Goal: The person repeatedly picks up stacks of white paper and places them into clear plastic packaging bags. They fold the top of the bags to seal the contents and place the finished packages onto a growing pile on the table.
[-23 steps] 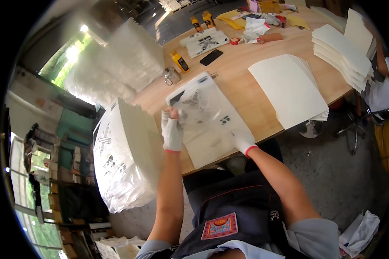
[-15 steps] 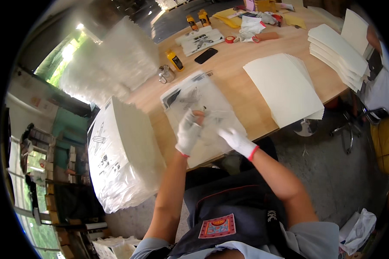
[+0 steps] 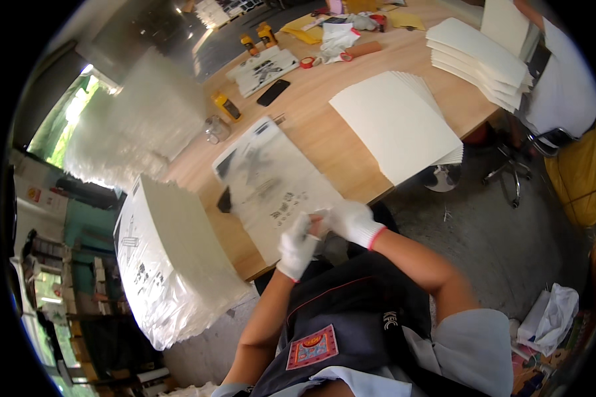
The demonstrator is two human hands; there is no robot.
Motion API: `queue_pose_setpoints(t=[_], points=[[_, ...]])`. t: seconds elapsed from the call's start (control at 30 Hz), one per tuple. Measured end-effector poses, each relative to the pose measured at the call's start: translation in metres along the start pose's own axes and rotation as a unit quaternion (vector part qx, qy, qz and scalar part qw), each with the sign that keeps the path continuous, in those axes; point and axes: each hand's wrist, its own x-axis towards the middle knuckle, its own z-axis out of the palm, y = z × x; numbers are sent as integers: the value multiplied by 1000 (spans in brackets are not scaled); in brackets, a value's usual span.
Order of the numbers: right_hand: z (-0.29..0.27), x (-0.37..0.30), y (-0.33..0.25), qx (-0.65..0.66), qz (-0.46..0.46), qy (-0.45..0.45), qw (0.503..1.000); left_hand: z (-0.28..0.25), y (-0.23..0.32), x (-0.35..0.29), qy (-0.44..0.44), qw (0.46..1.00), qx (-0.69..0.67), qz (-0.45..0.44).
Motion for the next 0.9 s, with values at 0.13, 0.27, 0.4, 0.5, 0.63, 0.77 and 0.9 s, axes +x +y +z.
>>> queue_pose_setpoints(t=[0.13,0.27,0.4,0.5,0.63,0.77,0.9], points=[[-11,-39,93,-86,-86,448,886,8,-40,-6,7,976,-185,-112],[-13,-32,157,-100,-86,429,894,17,-21,11,-55,945,-262,-190],[-29,-28,173,-78,-158,402,898,30,-22,21,-61,951,-280,-117],[-43,-37,170,-127,-197,425,875,42,-24,35,-173,945,-250,-123],[-62,-76,88,-62,-277,477,832,53,-16,45,-241,893,-304,-227],[-32,-115,36,62,-278,347,893,81,-64,37,-156,820,-437,-334],[11,-89,117,328,-77,396,854,17,-17,40,-193,867,-357,-288]])
